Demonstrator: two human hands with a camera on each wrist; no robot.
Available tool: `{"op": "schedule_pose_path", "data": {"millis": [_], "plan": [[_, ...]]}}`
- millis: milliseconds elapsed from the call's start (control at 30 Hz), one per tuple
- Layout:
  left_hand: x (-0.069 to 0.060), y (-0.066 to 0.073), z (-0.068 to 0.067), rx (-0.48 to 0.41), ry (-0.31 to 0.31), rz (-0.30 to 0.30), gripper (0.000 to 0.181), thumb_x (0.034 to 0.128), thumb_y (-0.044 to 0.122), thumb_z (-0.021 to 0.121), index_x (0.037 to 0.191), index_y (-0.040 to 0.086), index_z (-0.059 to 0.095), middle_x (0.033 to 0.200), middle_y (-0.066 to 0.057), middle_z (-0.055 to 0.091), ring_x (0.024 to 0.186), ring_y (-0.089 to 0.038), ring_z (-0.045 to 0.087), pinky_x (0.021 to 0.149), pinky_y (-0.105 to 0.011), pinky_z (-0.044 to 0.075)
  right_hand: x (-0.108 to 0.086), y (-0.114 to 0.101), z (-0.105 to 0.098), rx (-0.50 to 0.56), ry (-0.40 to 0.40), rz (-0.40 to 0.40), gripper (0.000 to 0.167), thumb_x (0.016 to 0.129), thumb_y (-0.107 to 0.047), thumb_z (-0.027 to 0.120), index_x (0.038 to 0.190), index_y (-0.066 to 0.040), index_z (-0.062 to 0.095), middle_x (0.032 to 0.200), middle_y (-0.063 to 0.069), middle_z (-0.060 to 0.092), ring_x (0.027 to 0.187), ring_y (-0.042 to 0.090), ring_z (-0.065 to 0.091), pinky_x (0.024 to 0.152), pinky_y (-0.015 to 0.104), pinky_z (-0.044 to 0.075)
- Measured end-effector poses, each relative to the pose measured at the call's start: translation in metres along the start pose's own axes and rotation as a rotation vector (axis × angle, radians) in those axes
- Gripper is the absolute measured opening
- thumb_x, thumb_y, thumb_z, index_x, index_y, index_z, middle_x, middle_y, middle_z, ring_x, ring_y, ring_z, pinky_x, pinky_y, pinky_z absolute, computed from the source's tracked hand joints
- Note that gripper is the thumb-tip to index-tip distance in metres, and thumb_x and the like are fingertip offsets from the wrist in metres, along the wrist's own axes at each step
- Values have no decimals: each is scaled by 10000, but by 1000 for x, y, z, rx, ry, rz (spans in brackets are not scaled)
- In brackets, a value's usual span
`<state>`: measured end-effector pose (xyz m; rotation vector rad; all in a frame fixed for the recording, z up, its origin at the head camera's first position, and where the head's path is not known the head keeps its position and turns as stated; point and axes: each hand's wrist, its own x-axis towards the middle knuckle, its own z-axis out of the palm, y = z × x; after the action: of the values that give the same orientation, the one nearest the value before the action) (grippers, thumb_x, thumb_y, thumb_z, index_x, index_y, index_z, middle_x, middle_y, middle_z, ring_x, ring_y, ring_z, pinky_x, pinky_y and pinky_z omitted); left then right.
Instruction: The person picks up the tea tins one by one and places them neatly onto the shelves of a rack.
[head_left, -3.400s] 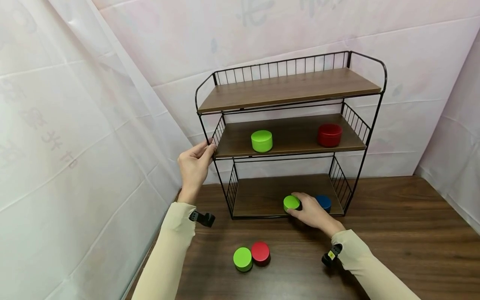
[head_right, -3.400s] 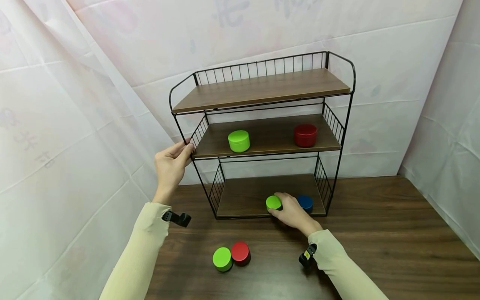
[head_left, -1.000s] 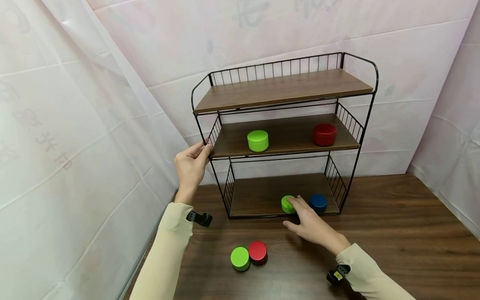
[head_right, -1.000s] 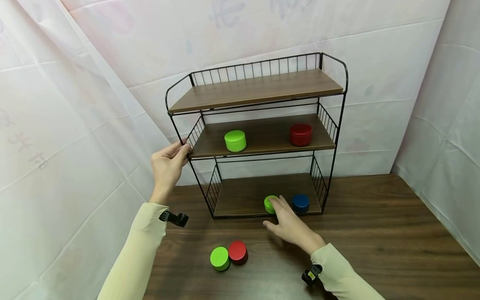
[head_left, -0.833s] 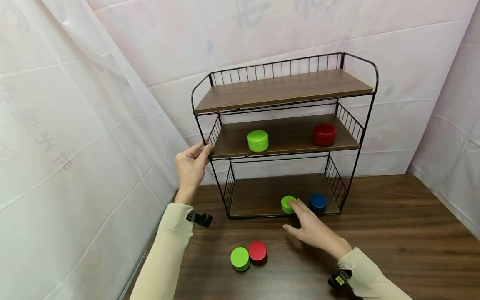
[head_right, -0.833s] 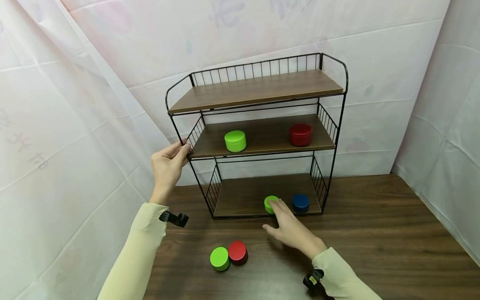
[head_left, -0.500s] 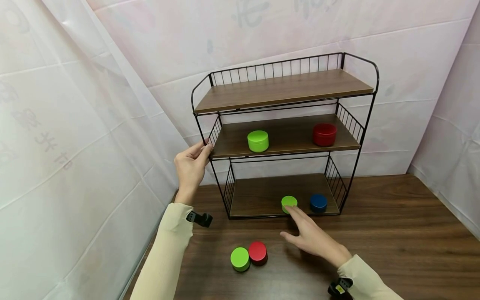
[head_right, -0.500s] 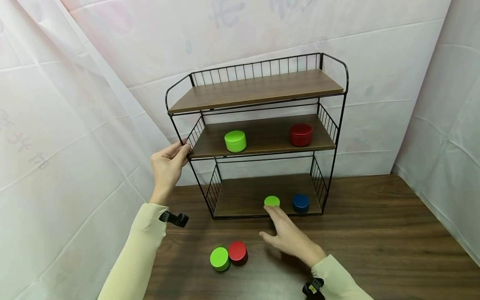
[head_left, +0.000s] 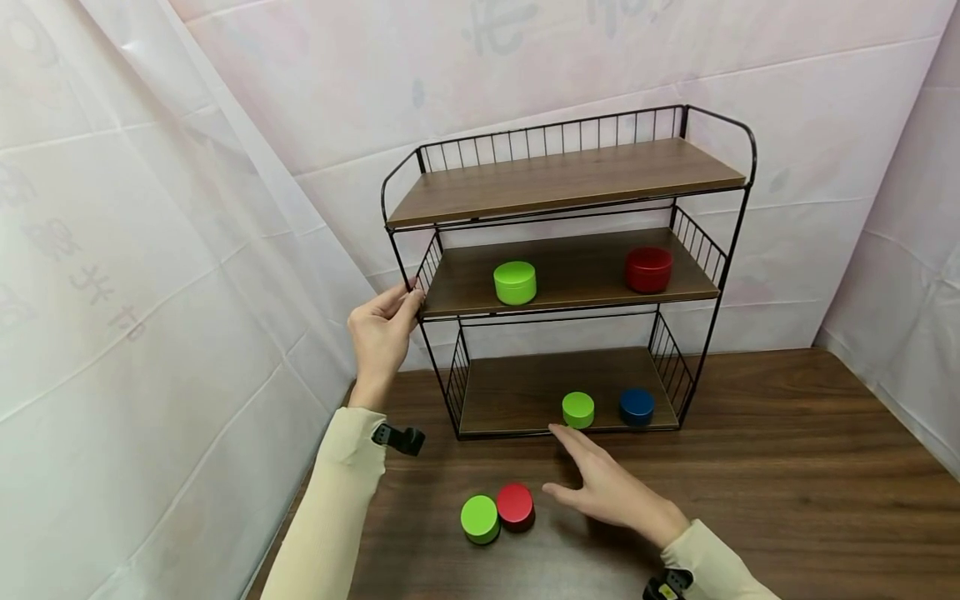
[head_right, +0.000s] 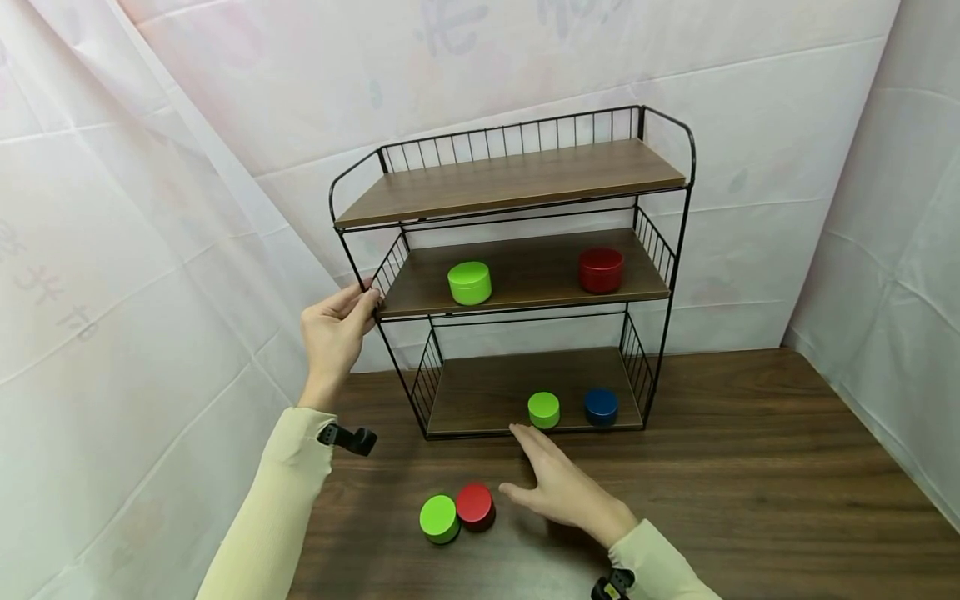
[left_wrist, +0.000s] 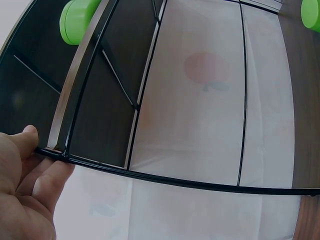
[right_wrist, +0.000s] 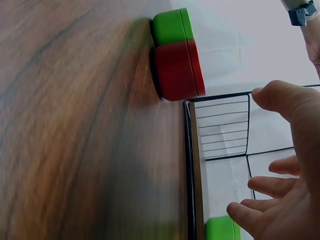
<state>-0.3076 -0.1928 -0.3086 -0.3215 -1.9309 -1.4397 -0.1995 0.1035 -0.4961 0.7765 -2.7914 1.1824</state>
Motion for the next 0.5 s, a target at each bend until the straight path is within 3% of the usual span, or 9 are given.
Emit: {"op": "schedule_pose_path", "data": {"millis": [167, 500], "plan": [[-1, 2, 0, 1, -4, 12, 227, 946, 170, 773, 1144, 59, 793, 994, -190, 781, 894, -317, 780, 705, -197, 613, 2, -1, 9, 35, -31, 0, 872, 943, -466, 740, 1609, -76, 334, 1629, 209, 371, 1480, 415, 397, 1155, 618, 407], [0, 0, -1, 13, -4, 33, 231, 954, 203, 767, 1142, 74, 798, 977, -176, 787, 843, -160, 787, 702, -197, 615, 7, -6, 23, 75, -92, -18, 915, 928, -559, 716, 1593, -45, 355, 1617, 196, 393, 1474, 383, 415, 1160, 610, 409]]}}
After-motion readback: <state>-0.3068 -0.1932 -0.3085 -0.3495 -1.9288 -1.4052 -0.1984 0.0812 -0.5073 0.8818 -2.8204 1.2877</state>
